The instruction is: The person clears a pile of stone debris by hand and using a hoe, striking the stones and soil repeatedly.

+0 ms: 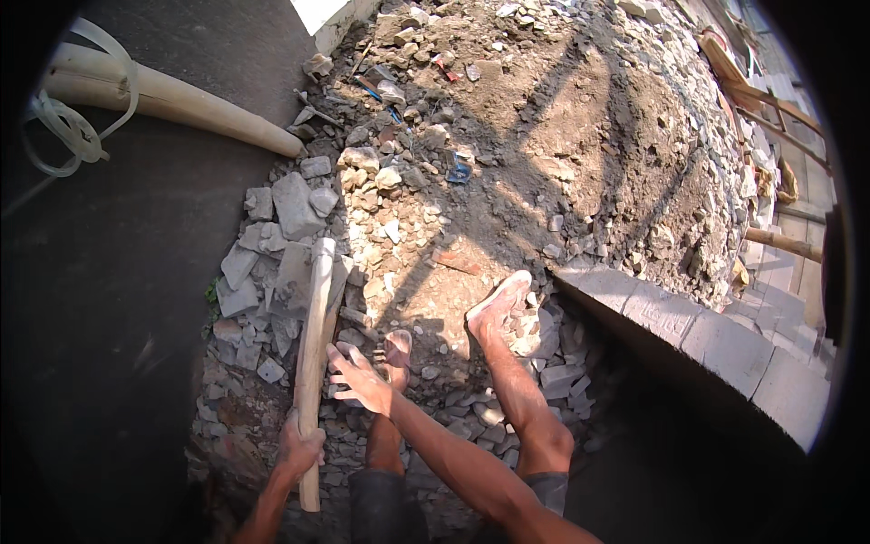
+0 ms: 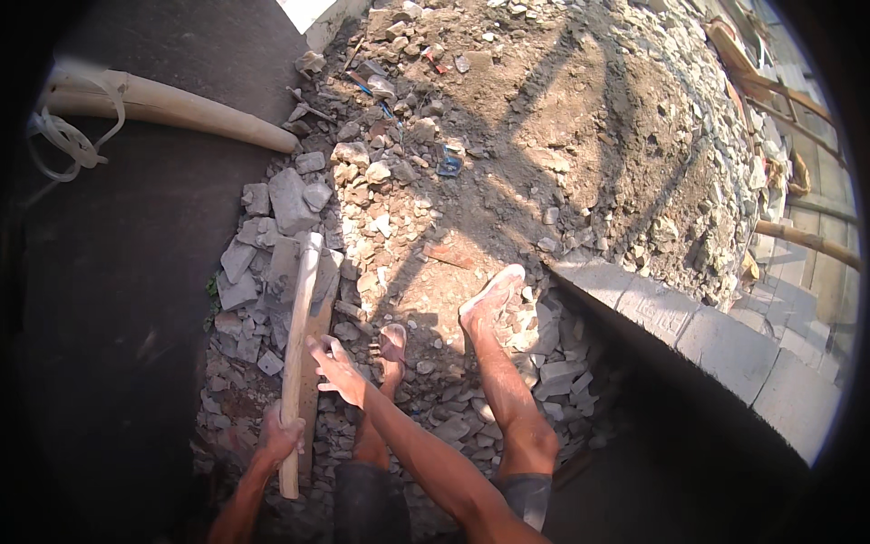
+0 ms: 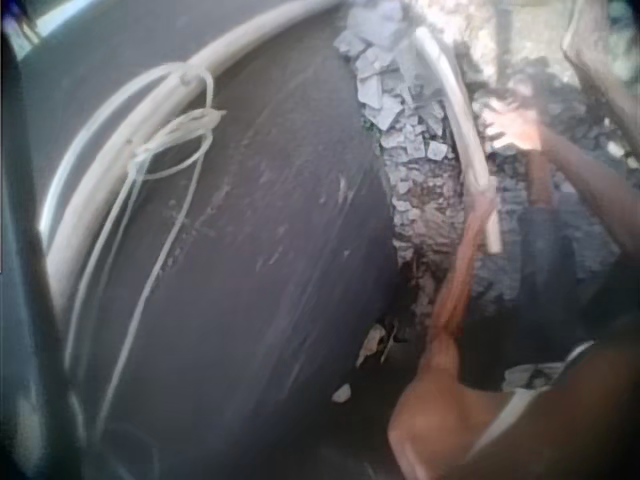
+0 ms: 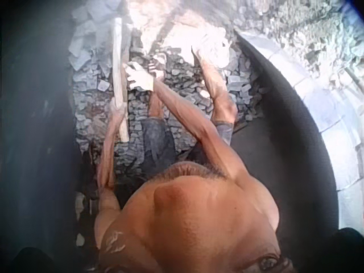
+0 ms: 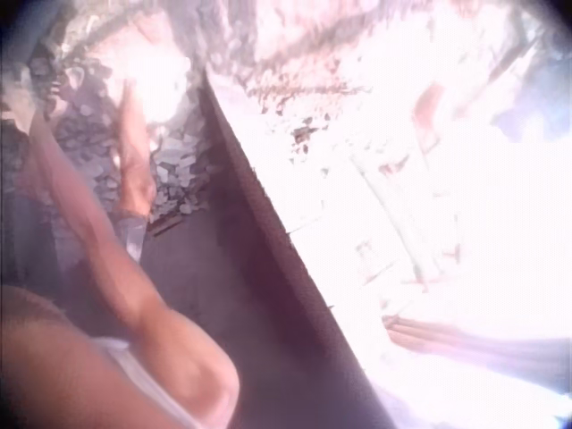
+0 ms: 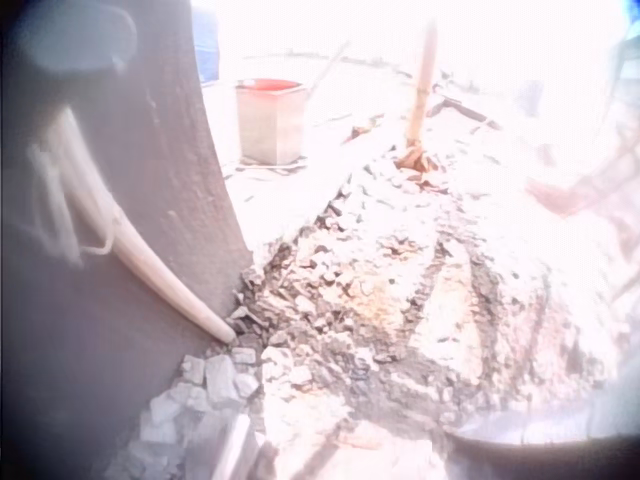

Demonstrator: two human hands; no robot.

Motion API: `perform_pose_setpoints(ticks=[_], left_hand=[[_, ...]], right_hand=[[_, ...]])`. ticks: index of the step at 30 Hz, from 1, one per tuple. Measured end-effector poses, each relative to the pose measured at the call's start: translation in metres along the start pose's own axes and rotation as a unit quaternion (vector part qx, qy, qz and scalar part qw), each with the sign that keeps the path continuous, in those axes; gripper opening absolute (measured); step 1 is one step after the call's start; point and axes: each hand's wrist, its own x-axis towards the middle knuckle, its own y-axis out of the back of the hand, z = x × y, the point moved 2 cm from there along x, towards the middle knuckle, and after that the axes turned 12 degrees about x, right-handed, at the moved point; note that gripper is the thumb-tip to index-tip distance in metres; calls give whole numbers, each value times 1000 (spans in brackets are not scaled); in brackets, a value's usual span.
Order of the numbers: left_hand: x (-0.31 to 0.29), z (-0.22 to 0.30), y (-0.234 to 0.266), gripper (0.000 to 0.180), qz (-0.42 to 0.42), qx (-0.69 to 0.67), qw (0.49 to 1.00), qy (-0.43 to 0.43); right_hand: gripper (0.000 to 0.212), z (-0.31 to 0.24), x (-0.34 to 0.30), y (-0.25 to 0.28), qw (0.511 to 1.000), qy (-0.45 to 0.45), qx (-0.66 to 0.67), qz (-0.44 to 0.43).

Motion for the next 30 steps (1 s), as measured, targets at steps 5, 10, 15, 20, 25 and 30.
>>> perform_pose_setpoints(ticks=[5,10,15,20,25,30], left_hand=[[-42,58,-62,39,51,43,994,-89],[6,218,-129,51,12,13,988,-153],[82,380,-190,48,27,-16,959,-282],[174,527,-210,31,77,-44,943,-322],[206,518,-223,34,12,24,971,-237],[204,442,-265,35,12,9,969,-247]], right_hand=[[56,-104,8,-21,990,-12,101,96],[27,-306,-60,-4,946,286,-63,137],[26,-545,-112,-16,864,481,-136,59],[24,-696,-111,-6,794,586,-144,75],[29,-700,13,98,841,476,-135,218],[24,-661,24,145,907,390,-28,158]])
